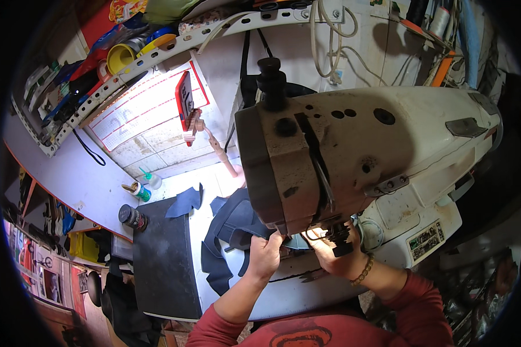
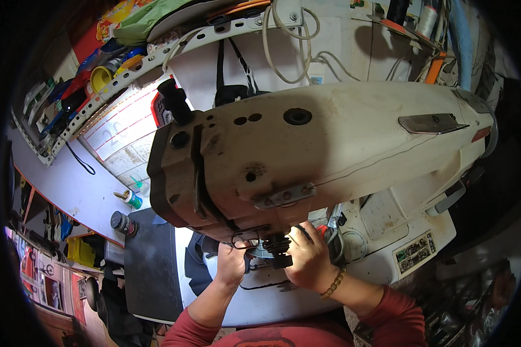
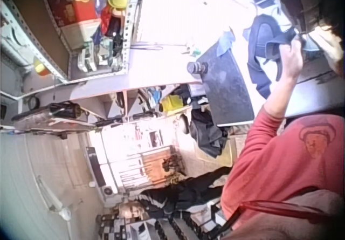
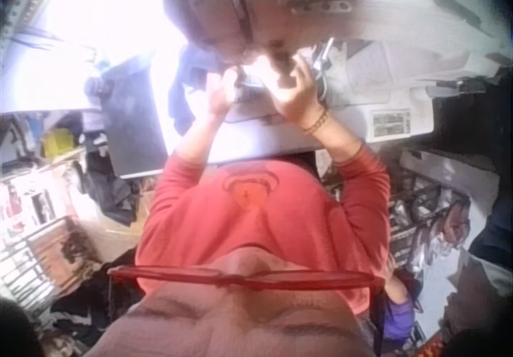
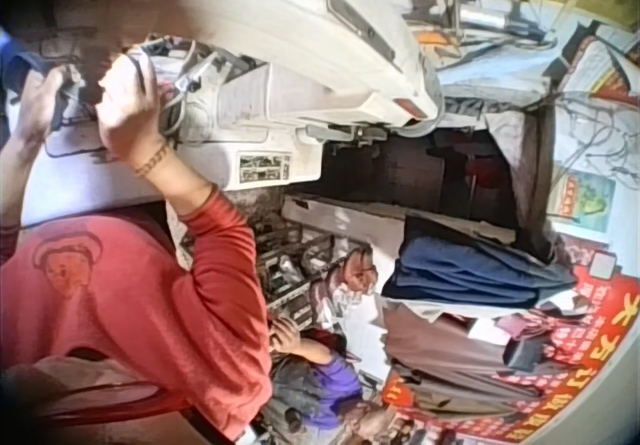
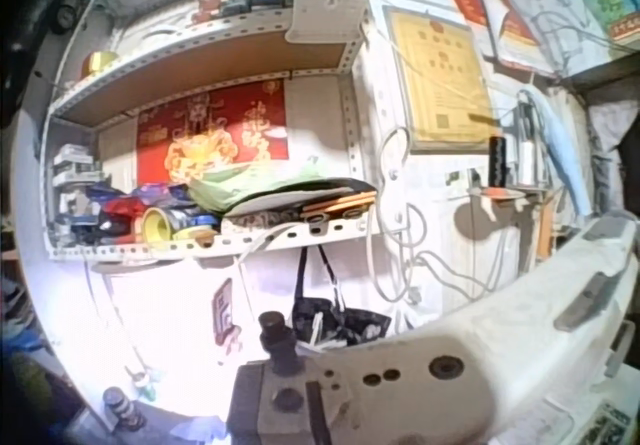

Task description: The person sews a black fabric piece on a sewing machine, then uses scissors to trim excess material and threads. The person handles the fabric with both hands, aligning it under the needle and cutting along the edges.

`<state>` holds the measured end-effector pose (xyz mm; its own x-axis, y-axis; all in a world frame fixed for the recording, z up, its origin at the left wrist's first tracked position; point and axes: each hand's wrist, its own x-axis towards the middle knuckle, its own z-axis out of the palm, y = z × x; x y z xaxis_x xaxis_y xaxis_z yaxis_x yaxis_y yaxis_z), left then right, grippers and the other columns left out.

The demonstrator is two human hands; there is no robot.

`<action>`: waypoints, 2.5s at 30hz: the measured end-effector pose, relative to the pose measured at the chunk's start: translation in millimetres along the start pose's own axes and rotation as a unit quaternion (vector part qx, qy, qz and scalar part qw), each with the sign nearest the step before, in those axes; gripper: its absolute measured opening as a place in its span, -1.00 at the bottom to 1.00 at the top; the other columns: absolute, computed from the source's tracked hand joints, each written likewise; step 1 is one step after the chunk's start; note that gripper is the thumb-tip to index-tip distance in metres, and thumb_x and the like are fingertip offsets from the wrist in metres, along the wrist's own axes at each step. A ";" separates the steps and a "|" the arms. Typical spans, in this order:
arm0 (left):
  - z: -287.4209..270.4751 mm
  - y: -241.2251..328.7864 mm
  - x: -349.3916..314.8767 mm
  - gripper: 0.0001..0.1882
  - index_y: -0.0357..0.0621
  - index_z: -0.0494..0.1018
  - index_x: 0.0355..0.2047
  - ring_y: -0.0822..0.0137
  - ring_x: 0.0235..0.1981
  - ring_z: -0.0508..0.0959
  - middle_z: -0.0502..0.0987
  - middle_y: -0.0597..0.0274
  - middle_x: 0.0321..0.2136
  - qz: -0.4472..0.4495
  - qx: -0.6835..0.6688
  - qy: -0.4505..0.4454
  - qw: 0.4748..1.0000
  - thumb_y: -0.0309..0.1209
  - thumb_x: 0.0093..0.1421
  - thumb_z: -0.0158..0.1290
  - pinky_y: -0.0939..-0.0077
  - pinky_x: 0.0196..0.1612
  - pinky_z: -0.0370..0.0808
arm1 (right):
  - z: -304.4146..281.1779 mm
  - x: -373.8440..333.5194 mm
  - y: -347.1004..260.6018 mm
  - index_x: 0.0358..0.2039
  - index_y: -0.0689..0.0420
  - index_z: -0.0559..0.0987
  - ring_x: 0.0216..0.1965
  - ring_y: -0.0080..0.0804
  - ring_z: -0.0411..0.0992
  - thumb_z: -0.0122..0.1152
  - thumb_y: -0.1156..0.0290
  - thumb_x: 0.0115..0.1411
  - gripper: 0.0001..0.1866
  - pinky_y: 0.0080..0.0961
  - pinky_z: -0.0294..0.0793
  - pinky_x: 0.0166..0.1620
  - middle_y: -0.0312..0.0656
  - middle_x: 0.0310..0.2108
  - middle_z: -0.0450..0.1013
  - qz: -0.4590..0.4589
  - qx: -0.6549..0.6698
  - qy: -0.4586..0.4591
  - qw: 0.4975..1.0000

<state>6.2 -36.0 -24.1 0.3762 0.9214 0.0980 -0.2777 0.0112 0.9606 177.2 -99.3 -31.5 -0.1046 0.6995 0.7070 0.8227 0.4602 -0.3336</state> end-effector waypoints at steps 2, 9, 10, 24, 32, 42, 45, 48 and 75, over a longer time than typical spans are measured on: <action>1.7 0.4 -0.6 -0.82 -0.21 0.51 -0.23 0.61 -0.43 0.42 0.54 0.42 -0.35 0.002 -0.004 0.008 1.000 -0.43 0.32 -0.08 0.73 -0.44 0.32 | 8.9 -3.0 0.5 -0.54 0.15 0.61 -0.22 -0.14 0.38 0.11 0.44 -0.30 -0.77 -0.08 0.32 0.08 -0.16 -0.50 0.45 0.135 0.141 -0.023 0.981; 1.4 1.5 3.6 -0.83 -0.19 0.49 -0.21 0.62 -0.41 0.43 0.54 0.41 -0.33 0.013 -0.013 -0.002 1.000 -0.43 0.33 -0.08 0.73 -0.44 0.30 | -0.4 4.9 7.2 -0.64 0.21 0.57 -0.23 -0.13 0.37 0.07 0.42 -0.31 -0.82 -0.06 0.28 0.13 -0.15 -0.53 0.43 0.025 0.036 -0.031 0.999; 0.5 1.0 4.4 -0.83 -0.19 0.49 -0.20 0.61 -0.41 0.42 0.53 0.41 -0.33 0.011 -0.015 -0.005 1.000 -0.44 0.33 -0.09 0.73 -0.43 0.30 | -4.5 7.5 7.4 -0.65 0.22 0.57 -0.22 -0.13 0.37 0.07 0.42 -0.30 -0.82 -0.05 0.26 0.14 -0.15 -0.53 0.43 -0.027 -0.028 -0.026 0.999; -15.7 -14.1 17.7 -0.69 -0.27 0.37 0.03 0.34 -0.08 0.48 0.49 0.22 -0.08 0.013 -0.005 -0.047 0.999 -0.58 0.27 -0.14 0.48 0.01 0.40 | -11.2 11.6 8.1 -0.60 0.22 0.62 -0.08 -0.12 0.40 0.09 0.37 -0.32 -0.74 0.01 0.22 0.13 -0.08 -0.38 0.50 0.108 0.111 -0.114 0.981; -3.9 -9.6 38.1 -0.79 -0.27 0.52 -0.47 0.63 -0.54 0.36 0.45 0.47 -0.56 0.191 0.090 0.045 0.976 -0.52 0.25 -0.08 0.66 -0.50 0.25 | -4.3 13.7 48.8 -0.35 0.23 0.58 -0.22 -0.15 0.41 0.16 0.41 -0.28 -0.62 -0.11 0.29 0.01 -0.07 -0.27 0.45 -0.206 -0.322 -0.137 0.914; -3.5 -10.7 21.2 -0.58 -0.21 0.35 -0.77 0.67 -0.64 0.19 0.32 0.57 -0.67 0.029 -0.112 0.202 0.973 -0.37 0.24 0.06 0.63 -0.59 0.13 | -8.6 -67.4 2.1 -0.14 0.12 0.52 -0.29 -0.38 0.40 0.15 0.44 -0.01 -0.65 -0.40 0.40 -0.14 -0.27 -0.32 0.43 -0.118 -0.056 -0.243 0.961; -2.8 -3.4 15.6 -0.74 -0.19 0.41 -0.55 0.49 -0.61 0.35 0.42 0.34 -0.62 -0.094 -0.217 0.200 0.951 -0.34 0.25 0.03 0.58 -0.53 0.30 | -3.1 -91.7 -0.1 -0.14 0.15 0.51 -0.23 -0.39 0.40 0.09 0.38 0.05 -0.68 -0.45 0.36 -0.09 -0.25 -0.25 0.43 -0.143 -0.088 -0.264 0.950; -2.4 3.4 12.7 -0.81 -0.18 0.42 -0.42 0.37 -0.58 0.42 0.45 0.21 -0.60 -0.183 -0.327 0.184 0.909 -0.32 0.27 0.00 0.53 -0.51 0.35 | -1.4 -107.9 1.6 -0.14 0.16 0.51 -0.17 -0.38 0.40 0.08 0.39 0.05 -0.67 -0.44 0.35 -0.07 -0.21 -0.15 0.43 -0.142 -0.092 -0.284 0.944; -11.0 20.7 34.8 -0.77 -0.09 0.41 -0.38 0.36 -0.59 0.43 0.50 0.23 -0.55 -0.216 -0.352 0.209 0.886 -0.21 0.23 0.08 0.61 -0.54 0.34 | -398.2 1.4 240.3 -0.06 0.21 0.43 -0.16 -0.44 0.40 -0.10 0.17 0.40 -0.64 -0.55 0.34 -0.03 -0.17 -0.19 0.46 0.303 -0.227 0.309 0.873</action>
<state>3.8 0.5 -3.8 0.2625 0.8335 -0.4861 -0.7263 0.5024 0.4692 597.2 -205.5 137.6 0.6314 0.2462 0.7354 0.7742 -0.2538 -0.5798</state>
